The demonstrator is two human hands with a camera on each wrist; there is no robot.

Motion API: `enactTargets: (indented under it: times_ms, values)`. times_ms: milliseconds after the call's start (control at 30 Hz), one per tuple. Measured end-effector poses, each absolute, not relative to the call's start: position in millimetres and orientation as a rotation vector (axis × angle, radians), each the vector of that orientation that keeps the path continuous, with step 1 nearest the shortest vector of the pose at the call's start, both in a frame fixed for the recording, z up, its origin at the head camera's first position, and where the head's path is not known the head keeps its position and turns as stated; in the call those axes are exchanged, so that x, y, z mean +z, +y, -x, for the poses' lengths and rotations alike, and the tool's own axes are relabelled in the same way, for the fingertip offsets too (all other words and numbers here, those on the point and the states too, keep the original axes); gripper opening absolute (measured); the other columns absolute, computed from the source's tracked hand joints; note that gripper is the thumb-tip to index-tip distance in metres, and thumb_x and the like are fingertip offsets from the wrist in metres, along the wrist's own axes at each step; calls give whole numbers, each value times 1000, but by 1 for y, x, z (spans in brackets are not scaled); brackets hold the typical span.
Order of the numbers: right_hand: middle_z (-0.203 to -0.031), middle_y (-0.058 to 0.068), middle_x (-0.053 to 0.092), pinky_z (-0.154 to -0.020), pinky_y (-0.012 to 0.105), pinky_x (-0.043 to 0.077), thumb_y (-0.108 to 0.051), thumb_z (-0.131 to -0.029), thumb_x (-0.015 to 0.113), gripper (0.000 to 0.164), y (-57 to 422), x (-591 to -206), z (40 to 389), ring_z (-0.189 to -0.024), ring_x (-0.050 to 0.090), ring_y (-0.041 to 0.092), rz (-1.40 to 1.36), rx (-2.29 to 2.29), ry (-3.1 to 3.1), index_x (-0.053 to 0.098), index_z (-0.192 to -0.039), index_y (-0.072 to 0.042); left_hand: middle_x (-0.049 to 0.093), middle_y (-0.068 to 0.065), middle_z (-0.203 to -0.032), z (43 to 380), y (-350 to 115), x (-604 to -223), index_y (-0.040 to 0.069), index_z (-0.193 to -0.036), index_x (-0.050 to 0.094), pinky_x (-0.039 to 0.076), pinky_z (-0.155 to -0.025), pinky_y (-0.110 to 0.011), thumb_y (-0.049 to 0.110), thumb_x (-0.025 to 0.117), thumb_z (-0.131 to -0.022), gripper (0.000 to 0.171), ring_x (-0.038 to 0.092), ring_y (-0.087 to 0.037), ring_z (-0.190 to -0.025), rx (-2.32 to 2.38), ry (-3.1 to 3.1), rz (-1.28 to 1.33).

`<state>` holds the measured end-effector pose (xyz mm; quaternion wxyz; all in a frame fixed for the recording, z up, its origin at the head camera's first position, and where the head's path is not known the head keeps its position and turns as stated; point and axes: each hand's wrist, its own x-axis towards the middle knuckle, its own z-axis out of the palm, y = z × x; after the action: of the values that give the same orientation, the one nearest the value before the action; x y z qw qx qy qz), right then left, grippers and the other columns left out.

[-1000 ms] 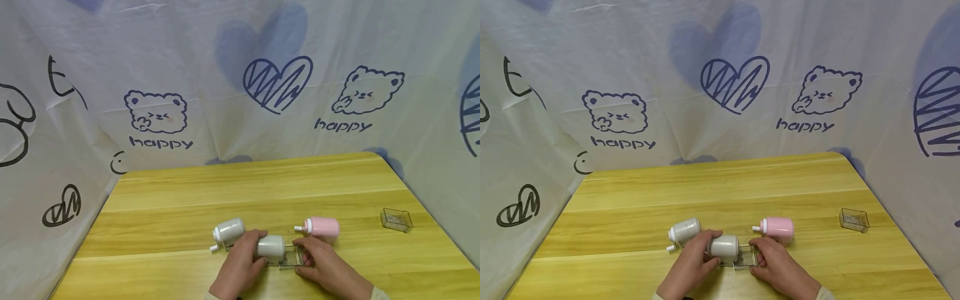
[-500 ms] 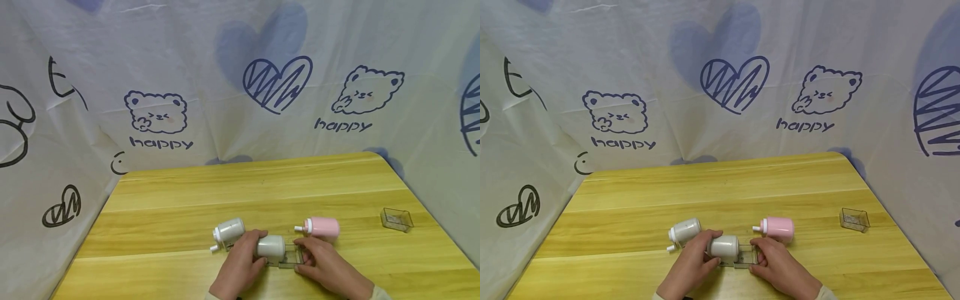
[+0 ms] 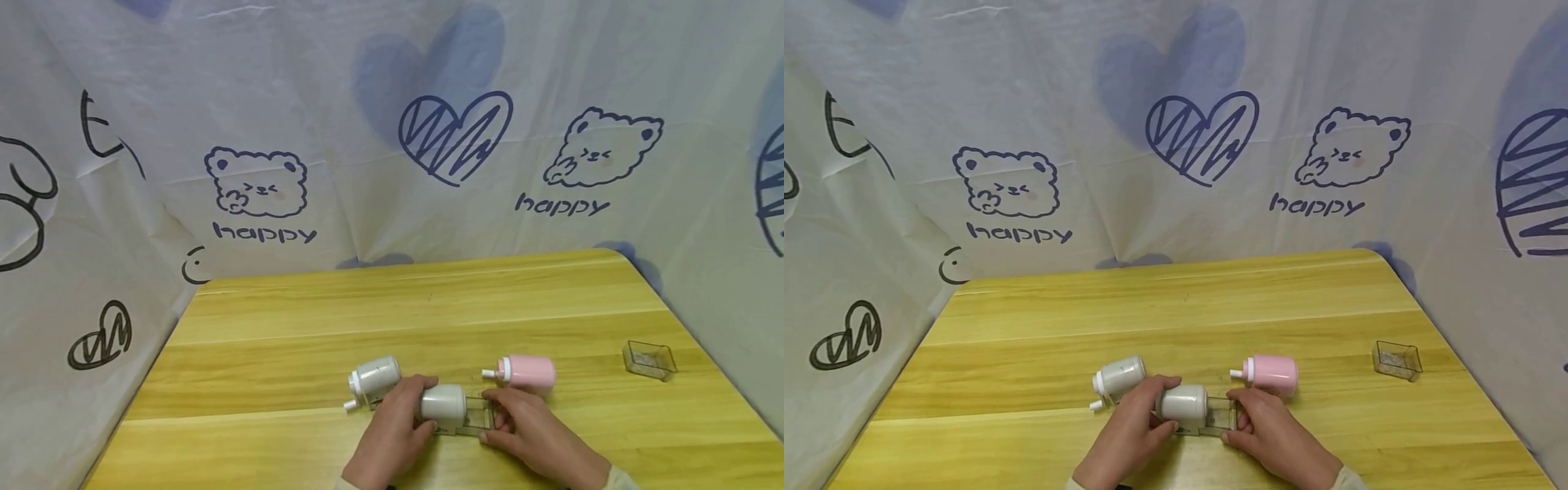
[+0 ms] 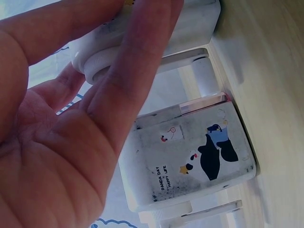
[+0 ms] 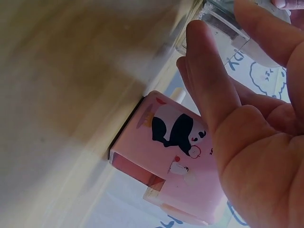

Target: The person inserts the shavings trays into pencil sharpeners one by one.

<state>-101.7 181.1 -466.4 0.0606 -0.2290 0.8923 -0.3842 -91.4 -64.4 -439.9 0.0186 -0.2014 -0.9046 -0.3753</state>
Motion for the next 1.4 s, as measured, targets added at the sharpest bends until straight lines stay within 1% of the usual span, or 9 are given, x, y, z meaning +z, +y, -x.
enactTargets:
  times_ms: [167,333,633,900,1400]
  values:
    - [-86,-6,55,-64,24,47,-34,-82,74,55,181,-466,103,-75,50,3,722,-1143,2718,56,-121,1,57,-2,-125,91,-65,-440,14,-126,54,44,-95,-38,8,72,-81,49,53,-20,-114,-1162,-2811,630]
    - [-87,-5,54,-63,25,47,-31,-81,75,56,181,-465,103,-75,50,3,766,-1146,2721,55,-122,1,57,-2,-125,91,-65,-439,13,-126,54,44,-96,-38,8,72,-81,49,53,-20,-114,-1170,-2823,627]
    - [-92,-7,55,-65,25,47,-33,-80,74,56,181,-466,102,-78,49,3,803,-1107,2770,56,-123,-1,57,-3,-125,90,-65,-438,13,-126,55,43,-97,-39,8,72,-80,49,53,-21,-114,-1164,-2830,613]
    - [-90,-7,55,-64,25,47,-36,-81,73,57,178,-467,102,-77,50,3,823,-1151,2761,56,-121,1,57,-3,-126,90,-65,-438,13,-127,54,43,-96,-39,8,72,-81,50,52,-22,-115,-1164,-2828,610]
    - [-94,-6,56,-67,24,46,-31,-78,75,54,172,-468,104,-79,48,4,877,-1102,2831,57,-120,-1,57,-2,-125,91,-66,-440,14,-126,54,44,-95,-39,9,72,-80,50,53,-21,-113,-1151,-2817,620]
